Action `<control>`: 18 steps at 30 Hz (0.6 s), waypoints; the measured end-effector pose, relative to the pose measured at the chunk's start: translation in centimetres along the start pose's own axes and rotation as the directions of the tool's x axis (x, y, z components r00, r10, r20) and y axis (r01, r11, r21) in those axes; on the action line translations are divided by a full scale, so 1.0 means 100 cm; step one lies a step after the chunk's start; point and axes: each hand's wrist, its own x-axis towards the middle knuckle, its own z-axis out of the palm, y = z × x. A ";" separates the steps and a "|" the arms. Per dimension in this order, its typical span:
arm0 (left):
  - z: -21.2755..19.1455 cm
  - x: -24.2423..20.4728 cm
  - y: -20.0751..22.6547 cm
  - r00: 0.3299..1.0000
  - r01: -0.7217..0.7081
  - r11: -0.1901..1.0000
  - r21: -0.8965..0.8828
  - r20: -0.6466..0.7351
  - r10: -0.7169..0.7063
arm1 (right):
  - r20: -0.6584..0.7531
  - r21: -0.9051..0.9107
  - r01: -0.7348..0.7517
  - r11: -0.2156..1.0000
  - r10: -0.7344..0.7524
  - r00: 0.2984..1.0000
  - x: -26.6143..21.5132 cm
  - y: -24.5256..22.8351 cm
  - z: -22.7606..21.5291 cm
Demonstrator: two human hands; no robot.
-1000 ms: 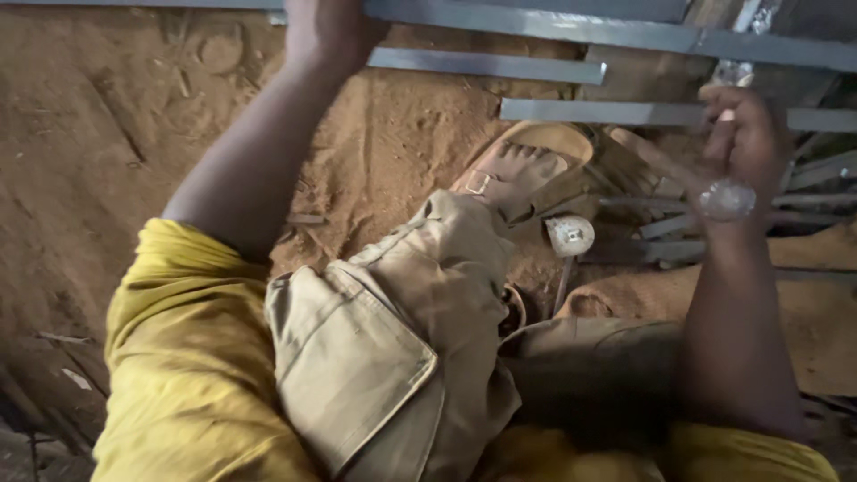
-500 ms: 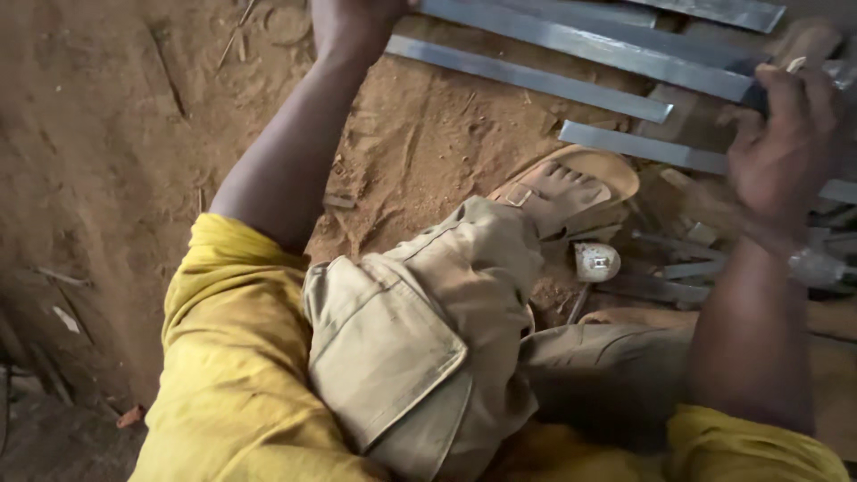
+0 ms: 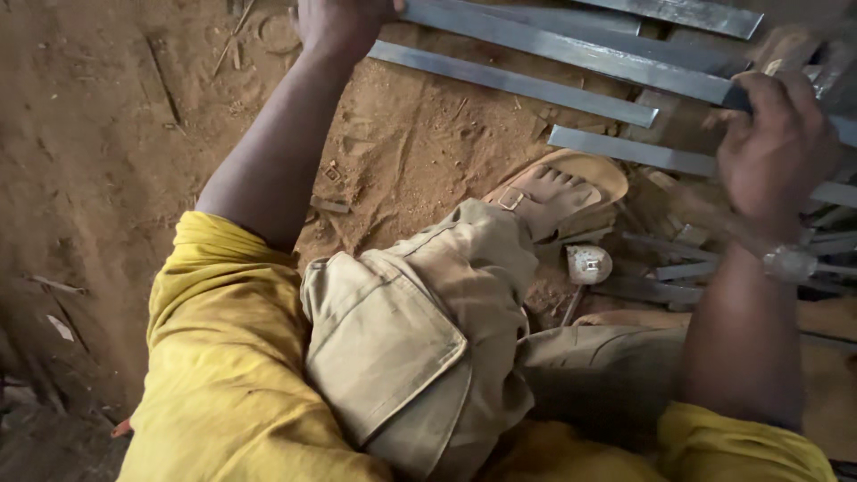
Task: The person measures and cuts metal bars using a hammer and a cutting tool. They repeatedly measure the bars, position them, and strike them to cut them into smaller pieces. The cut pieces are then gathered and stacked.
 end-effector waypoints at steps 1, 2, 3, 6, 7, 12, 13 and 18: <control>-0.002 -0.002 0.000 0.996 0.029 1.000 -0.007 0.080 -0.028 | 0.009 -0.002 -0.010 1.000 0.010 1.000 0.000 -0.001 -0.001; -0.005 -0.003 0.002 0.998 -0.013 0.999 -0.031 0.058 0.014 | 0.001 0.003 -0.004 1.000 0.004 1.000 -0.001 -0.001 -0.001; -0.007 -0.003 0.003 0.998 -0.055 0.997 -0.054 0.036 0.057 | -0.002 0.017 -0.014 1.000 0.014 1.000 0.000 -0.001 0.001; -0.014 -0.005 0.007 0.992 -0.110 0.991 -0.080 0.057 0.115 | 0.001 0.066 -0.056 0.996 0.056 0.998 0.000 0.000 0.003; -0.016 -0.006 0.008 0.989 -0.117 0.990 -0.084 0.080 0.124 | 0.004 0.077 -0.065 0.995 0.065 0.998 0.000 0.001 0.003; -0.018 -0.009 0.010 0.993 -0.115 0.986 -0.120 -0.006 0.116 | -0.051 0.093 -0.018 0.996 0.022 0.998 0.001 0.001 0.000; -0.018 -0.009 0.011 0.997 -0.071 0.988 -0.138 0.024 0.075 | -0.054 0.099 -0.018 0.995 0.024 0.998 0.001 0.000 0.000; -0.015 -0.007 0.013 0.995 -0.017 0.993 -0.117 0.093 0.028 | -0.028 0.119 -0.047 0.992 0.051 0.998 -0.002 0.001 0.000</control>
